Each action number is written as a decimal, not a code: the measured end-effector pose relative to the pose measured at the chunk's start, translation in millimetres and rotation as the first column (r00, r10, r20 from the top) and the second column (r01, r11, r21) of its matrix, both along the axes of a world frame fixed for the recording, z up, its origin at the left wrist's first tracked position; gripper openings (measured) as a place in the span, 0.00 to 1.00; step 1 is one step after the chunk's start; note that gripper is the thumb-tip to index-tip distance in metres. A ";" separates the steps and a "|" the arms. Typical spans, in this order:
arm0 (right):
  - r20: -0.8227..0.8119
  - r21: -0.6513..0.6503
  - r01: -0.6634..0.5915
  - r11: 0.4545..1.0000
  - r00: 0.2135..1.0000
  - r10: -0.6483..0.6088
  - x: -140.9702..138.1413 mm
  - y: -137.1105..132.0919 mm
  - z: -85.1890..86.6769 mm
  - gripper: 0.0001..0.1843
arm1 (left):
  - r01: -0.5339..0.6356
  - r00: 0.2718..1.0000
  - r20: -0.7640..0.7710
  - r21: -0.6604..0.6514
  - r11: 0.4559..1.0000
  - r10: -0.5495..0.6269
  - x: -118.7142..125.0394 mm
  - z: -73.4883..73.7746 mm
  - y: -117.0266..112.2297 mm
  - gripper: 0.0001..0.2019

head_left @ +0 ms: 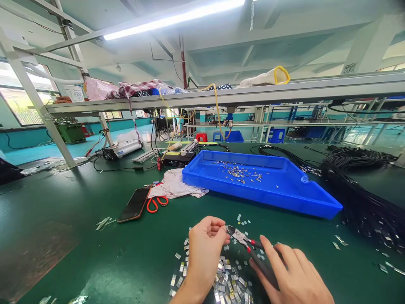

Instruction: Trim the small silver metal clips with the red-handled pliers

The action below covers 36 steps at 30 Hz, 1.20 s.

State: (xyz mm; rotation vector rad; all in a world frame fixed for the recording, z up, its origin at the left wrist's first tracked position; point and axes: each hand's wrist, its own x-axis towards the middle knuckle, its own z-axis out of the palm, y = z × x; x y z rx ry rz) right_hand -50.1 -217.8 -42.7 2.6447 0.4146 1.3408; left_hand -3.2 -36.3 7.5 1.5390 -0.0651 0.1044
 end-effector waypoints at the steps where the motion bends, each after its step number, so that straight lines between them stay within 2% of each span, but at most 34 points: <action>1: -0.009 -0.003 0.004 1.000 1.000 -0.004 0.0 0.0 0.0 0.23 | 0.002 1.000 -0.001 -0.004 1.000 -0.002 -0.2 -0.1 0.0 0.09; 5: -0.020 -0.030 -0.004 1.000 1.000 0.004 -1.5 -0.5 -0.5 0.24 | 0.004 1.000 0.013 -0.020 1.000 -0.004 -0.9 0.3 0.3 0.10; 8: -0.027 0.026 -0.025 0.999 0.999 0.025 -1.4 0.2 -1.5 0.24 | 0.012 1.000 0.020 -0.036 0.999 -0.011 -0.9 2.2 0.3 0.10; 12: -0.178 0.259 -0.114 0.959 0.970 0.163 1.0 -0.2 0.2 0.20 | 0.037 0.999 0.020 -0.079 0.996 -0.035 -1.0 6.7 -0.1 0.11; 15: -0.386 0.456 -0.098 0.884 0.874 0.296 1.5 -3.1 4.2 0.15 | 0.060 0.998 0.021 -0.102 0.993 -0.058 -1.5 8.9 0.5 0.10; 18: -0.502 0.553 -0.037 0.832 0.783 0.368 0.3 -5.6 6.4 0.15 | 0.064 0.998 0.022 -0.113 0.992 -0.062 -1.5 9.2 1.9 0.10; 20: -0.464 0.543 -0.044 0.839 0.817 0.344 -1.0 -5.5 6.1 0.15 | 0.059 0.998 0.020 -0.116 0.992 -0.057 -1.0 8.6 2.6 0.11; 23: -0.303 0.443 -0.080 0.893 0.924 0.233 -2.3 -2.8 4.2 0.17 | 0.032 0.999 0.016 -0.105 0.994 -0.031 -0.1 7.9 2.6 0.10; 25: -0.228 0.357 -0.073 0.931 0.960 0.162 -2.4 -0.7 2.6 0.21 | 0.014 1.000 0.012 -0.091 0.996 -0.013 0.2 8.1 1.9 0.10; 30: -0.141 0.192 -0.043 0.981 0.987 0.071 -1.0 2.1 -1.7 0.26 | -0.004 1.000 0.009 -0.062 0.998 0.004 -0.7 8.8 0.6 0.10; 36: -0.053 0.139 -0.034 0.990 0.998 0.042 -0.9 4.0 -2.8 0.28 | -0.020 0.999 0.030 -0.012 1.000 0.020 -3.4 7.4 0.3 0.10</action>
